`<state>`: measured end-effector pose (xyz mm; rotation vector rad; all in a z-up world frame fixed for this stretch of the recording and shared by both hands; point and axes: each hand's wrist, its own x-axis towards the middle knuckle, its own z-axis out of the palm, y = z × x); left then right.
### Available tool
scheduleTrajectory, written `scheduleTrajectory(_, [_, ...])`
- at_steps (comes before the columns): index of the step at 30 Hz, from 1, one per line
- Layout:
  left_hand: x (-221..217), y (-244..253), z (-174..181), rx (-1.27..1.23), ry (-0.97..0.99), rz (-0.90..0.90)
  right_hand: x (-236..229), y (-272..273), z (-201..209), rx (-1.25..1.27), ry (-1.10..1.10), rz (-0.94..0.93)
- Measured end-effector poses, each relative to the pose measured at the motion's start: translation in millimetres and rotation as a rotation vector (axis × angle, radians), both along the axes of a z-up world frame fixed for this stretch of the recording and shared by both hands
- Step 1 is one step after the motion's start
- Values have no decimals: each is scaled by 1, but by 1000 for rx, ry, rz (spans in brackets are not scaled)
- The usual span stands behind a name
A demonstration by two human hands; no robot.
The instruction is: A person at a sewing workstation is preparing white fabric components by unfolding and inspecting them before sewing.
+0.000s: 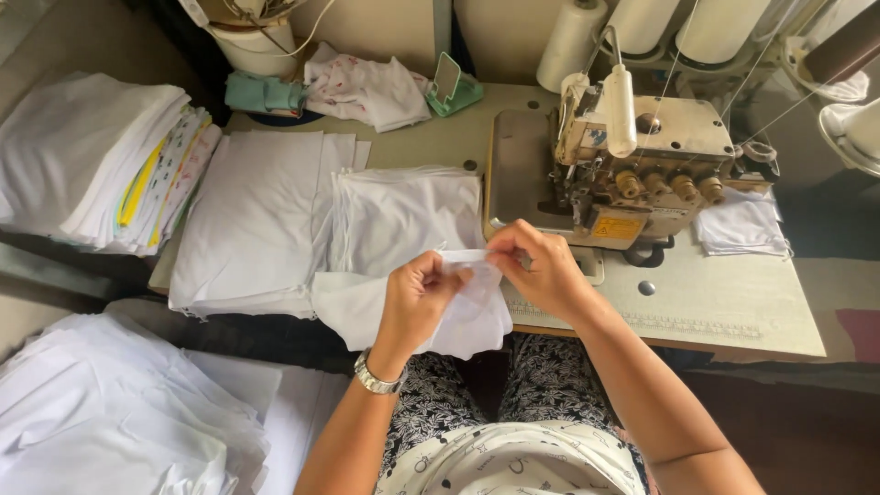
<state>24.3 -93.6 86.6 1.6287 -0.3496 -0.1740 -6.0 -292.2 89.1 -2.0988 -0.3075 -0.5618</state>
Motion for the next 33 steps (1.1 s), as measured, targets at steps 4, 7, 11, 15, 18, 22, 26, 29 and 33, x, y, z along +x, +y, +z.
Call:
scheduleTrajectory(4, [4, 14, 9, -130, -92, 18, -8, -8, 3, -140, -79, 48])
scheduleTrajectory(7, [-10, 24, 55, -289, -192, 64, -19, -1, 24, -313, 59, 109])
scheduleTrajectory(11, [-14, 42, 77, -257, -450, 165, -30, -10, 21, -300, 100, 204])
scheduleTrajectory(15, [-11, 57, 106, -91, -614, 53, -37, -22, 32, -364, 155, 284])
scheduleTrajectory(18, [-11, 57, 115, -27, -631, -6, -42, -28, 35, -406, 218, 361])
scheduleTrajectory(22, [-6, 57, 114, 48, -614, -37, -54, -45, 57, -422, 185, 387])
scheduleTrajectory(26, [2, 44, 102, 187, -593, -204, -64, -80, 84, -98, -383, 139])
scheduleTrajectory(29, [3, 33, 101, 291, -570, -354, -70, -63, 113, -132, -345, 245])
scheduleTrajectory(33, [13, 25, 103, 213, -441, -549, -78, -96, 125, 236, -415, 208])
